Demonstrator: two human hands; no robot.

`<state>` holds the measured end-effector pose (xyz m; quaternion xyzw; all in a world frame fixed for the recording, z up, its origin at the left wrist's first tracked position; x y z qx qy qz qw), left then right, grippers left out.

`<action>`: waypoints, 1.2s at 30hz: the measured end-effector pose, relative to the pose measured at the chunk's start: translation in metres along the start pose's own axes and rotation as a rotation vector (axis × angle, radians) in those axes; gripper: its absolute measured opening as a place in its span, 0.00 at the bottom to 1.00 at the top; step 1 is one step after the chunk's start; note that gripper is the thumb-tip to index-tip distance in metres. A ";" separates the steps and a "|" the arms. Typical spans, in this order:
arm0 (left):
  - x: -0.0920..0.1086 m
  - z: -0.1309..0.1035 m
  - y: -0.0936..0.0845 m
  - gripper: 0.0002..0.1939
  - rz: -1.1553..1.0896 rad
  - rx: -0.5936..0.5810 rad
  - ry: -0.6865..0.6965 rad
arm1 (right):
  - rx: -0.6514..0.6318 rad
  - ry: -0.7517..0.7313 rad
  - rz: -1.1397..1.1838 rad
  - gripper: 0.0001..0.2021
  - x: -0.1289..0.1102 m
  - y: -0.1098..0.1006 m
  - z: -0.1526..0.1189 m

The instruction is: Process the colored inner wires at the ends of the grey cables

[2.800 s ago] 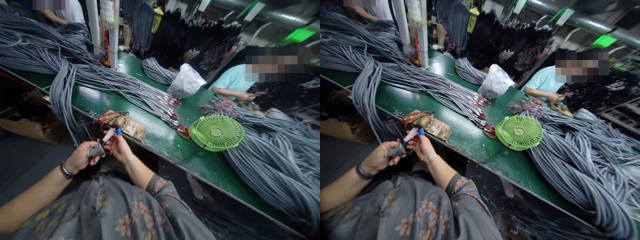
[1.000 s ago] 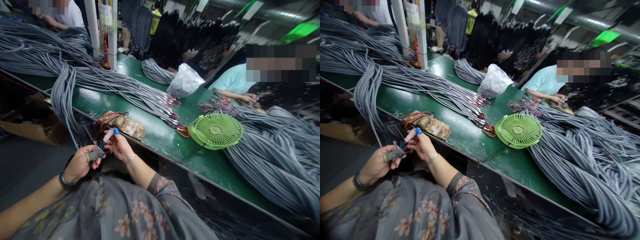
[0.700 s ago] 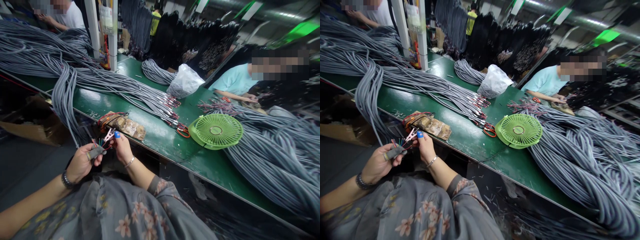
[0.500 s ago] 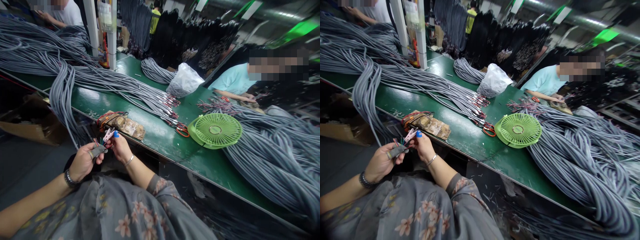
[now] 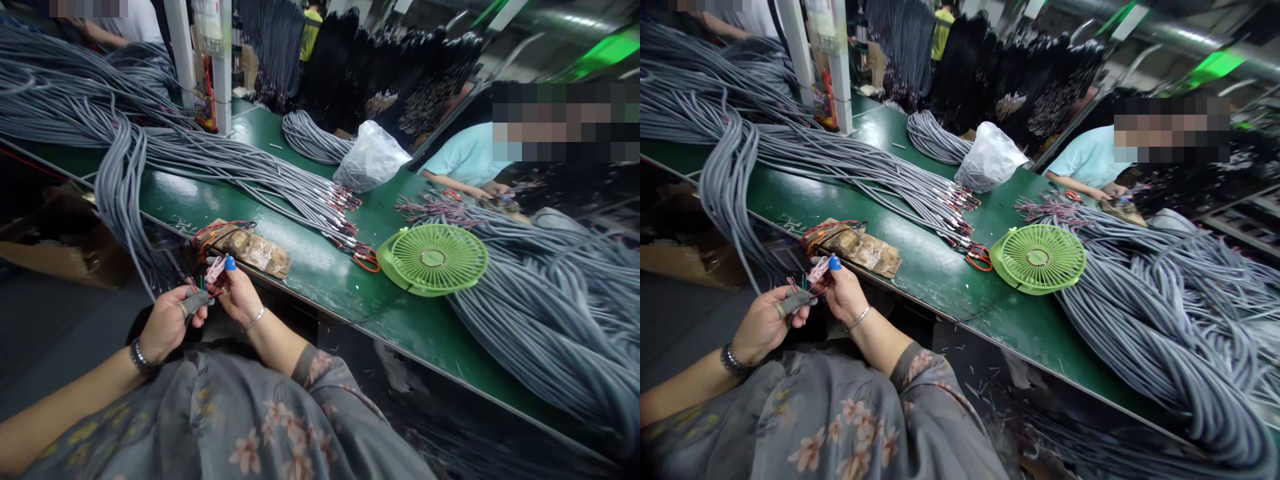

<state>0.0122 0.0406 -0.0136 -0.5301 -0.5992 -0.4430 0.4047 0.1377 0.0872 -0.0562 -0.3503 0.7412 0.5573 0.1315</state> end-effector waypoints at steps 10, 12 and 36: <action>0.001 0.000 -0.001 0.14 0.023 -0.017 0.019 | 0.040 -0.048 -0.042 0.20 -0.002 0.002 0.000; 0.001 0.001 -0.001 0.14 0.023 -0.029 0.025 | 0.053 -0.059 -0.050 0.18 -0.002 0.002 0.001; 0.002 -0.008 -0.010 0.13 -0.033 0.095 0.114 | 0.011 -0.204 -0.305 0.23 -0.008 -0.006 -0.006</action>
Point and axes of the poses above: each hand's wrist, its own z-axis towards the middle knuckle, its own y-axis out of the palm, x = y × z, the point moved 3 cm from there along z, towards the middle knuckle, and after that the axes turned 2 degrees about z, right-handed, at the moved point
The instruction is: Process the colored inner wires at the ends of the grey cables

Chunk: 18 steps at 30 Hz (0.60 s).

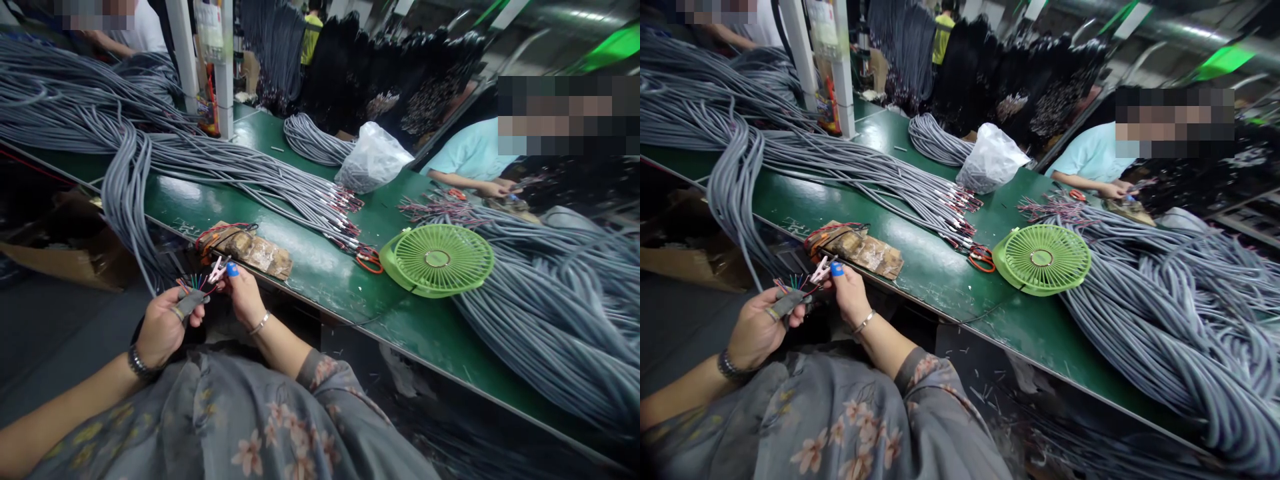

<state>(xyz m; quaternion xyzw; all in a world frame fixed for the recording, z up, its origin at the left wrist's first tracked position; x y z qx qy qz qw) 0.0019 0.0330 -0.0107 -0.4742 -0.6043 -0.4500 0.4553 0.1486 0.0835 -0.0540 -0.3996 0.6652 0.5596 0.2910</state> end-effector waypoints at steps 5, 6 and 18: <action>-0.003 0.004 -0.001 0.13 0.080 -0.043 0.030 | -0.042 0.000 -0.035 0.27 0.001 0.001 0.003; -0.004 0.005 -0.001 0.13 0.091 -0.048 0.035 | -0.064 0.052 0.014 0.26 0.002 0.003 0.003; -0.008 0.006 -0.002 0.11 0.134 -0.042 0.048 | -0.015 0.231 0.217 0.22 0.006 0.006 0.004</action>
Point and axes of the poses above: each hand's wrist, its own z-axis towards the middle knuckle, its own y-axis out of the palm, x = y × z, the point moved 3 cm from there along z, towards the middle knuckle, and after that the axes turned 2 degrees about z, right-handed, at the moved point
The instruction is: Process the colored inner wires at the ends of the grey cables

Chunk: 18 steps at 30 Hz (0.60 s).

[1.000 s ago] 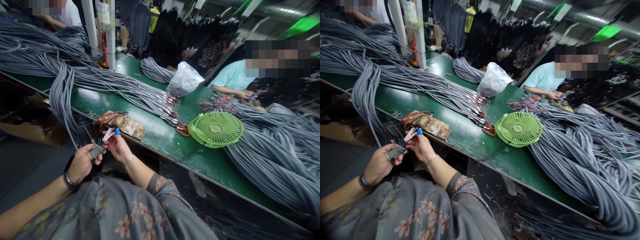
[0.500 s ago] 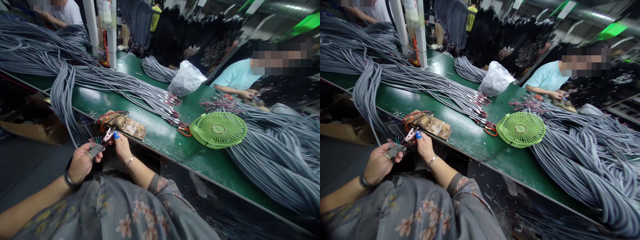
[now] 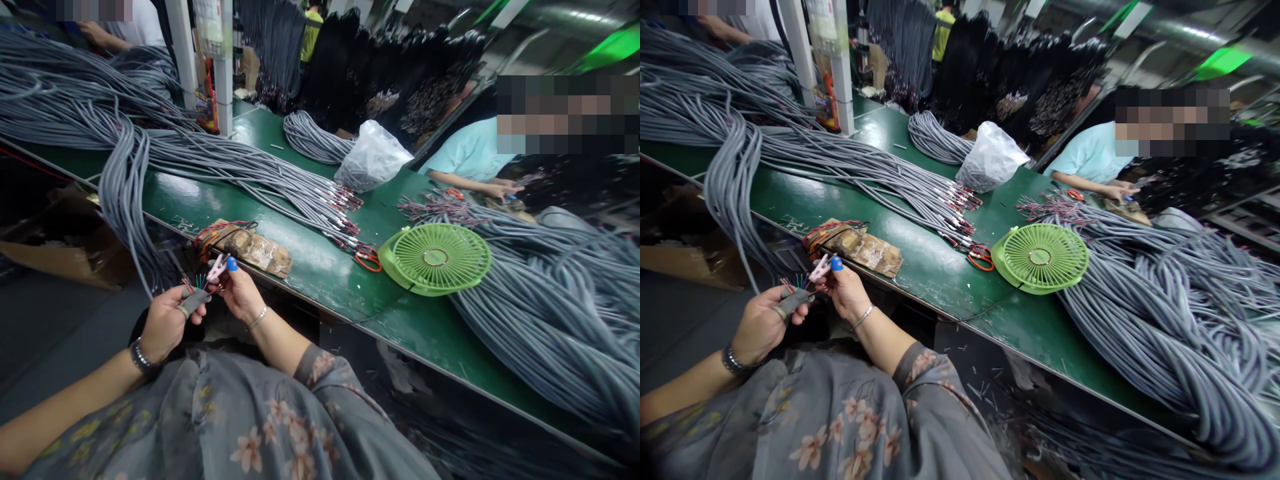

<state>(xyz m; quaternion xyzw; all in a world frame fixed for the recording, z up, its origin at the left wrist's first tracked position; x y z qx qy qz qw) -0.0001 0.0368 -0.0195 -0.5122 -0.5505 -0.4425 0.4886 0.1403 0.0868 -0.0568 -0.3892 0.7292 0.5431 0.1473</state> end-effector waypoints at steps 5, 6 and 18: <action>-0.002 -0.005 -0.005 0.12 0.027 -0.024 0.032 | -0.080 0.110 -0.062 0.26 0.001 -0.015 -0.004; -0.003 -0.006 -0.006 0.13 0.031 -0.024 0.032 | -0.111 0.116 -0.087 0.26 0.002 -0.019 -0.007; -0.006 -0.003 -0.006 0.16 0.156 -0.177 0.064 | -0.140 -0.184 -0.310 0.19 0.007 -0.014 -0.032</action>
Point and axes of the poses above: each hand's wrist, its own z-axis towards the middle knuckle, its own y-axis out of the palm, x = y × z, the point moved 3 cm from there along z, towards the middle knuckle, and after that the axes turned 2 degrees about z, right-handed, at the moved point
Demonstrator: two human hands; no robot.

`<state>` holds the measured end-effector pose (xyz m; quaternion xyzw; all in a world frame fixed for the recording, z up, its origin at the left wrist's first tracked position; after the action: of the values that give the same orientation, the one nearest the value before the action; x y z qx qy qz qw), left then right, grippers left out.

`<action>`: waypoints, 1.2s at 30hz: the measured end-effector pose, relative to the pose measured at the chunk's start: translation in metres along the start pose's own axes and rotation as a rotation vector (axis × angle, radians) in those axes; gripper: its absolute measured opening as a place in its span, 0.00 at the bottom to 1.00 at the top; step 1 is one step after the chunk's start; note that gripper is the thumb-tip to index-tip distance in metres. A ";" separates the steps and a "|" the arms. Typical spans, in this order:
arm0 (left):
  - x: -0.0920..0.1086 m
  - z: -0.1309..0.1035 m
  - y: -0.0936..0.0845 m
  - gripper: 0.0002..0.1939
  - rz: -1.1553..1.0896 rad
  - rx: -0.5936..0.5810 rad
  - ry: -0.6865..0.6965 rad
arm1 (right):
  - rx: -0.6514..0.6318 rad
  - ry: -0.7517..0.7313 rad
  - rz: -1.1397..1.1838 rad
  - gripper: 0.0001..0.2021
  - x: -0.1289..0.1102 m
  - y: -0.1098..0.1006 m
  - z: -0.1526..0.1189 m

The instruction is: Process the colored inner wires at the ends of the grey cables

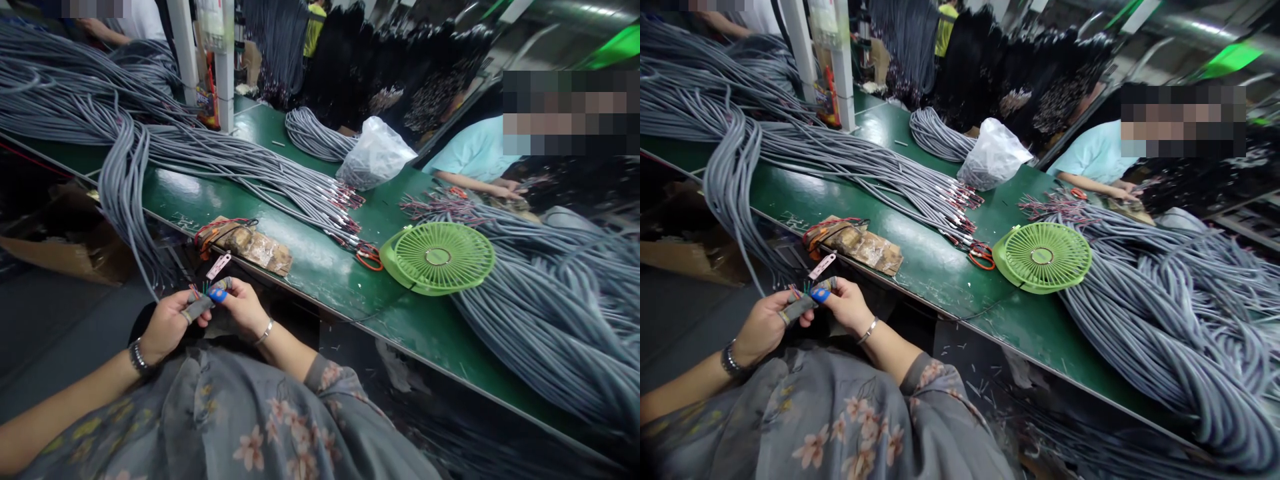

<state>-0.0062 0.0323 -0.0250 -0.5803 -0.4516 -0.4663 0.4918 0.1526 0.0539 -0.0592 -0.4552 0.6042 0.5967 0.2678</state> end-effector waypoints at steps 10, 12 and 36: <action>-0.005 -0.001 -0.001 0.15 -0.145 0.115 -0.069 | 0.009 0.028 -0.071 0.24 -0.003 0.003 0.002; -0.005 -0.001 0.002 0.15 -0.228 0.161 -0.104 | -0.006 0.033 -0.078 0.27 -0.003 0.003 0.001; 0.024 0.001 0.010 0.12 -0.273 0.202 -0.122 | 0.060 0.201 0.176 0.28 -0.016 0.003 0.034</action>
<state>0.0074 0.0340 -0.0026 -0.4885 -0.5994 -0.4451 0.4515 0.1494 0.0898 -0.0491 -0.4495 0.6833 0.5508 0.1661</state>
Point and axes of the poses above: each hand's wrist, its own z-axis towards the middle knuckle, its own y-axis out of the palm, x = y × z, the point moved 3 cm from there along z, towards the middle knuckle, and after that the axes turned 2 degrees about z, right-handed, at the moved point
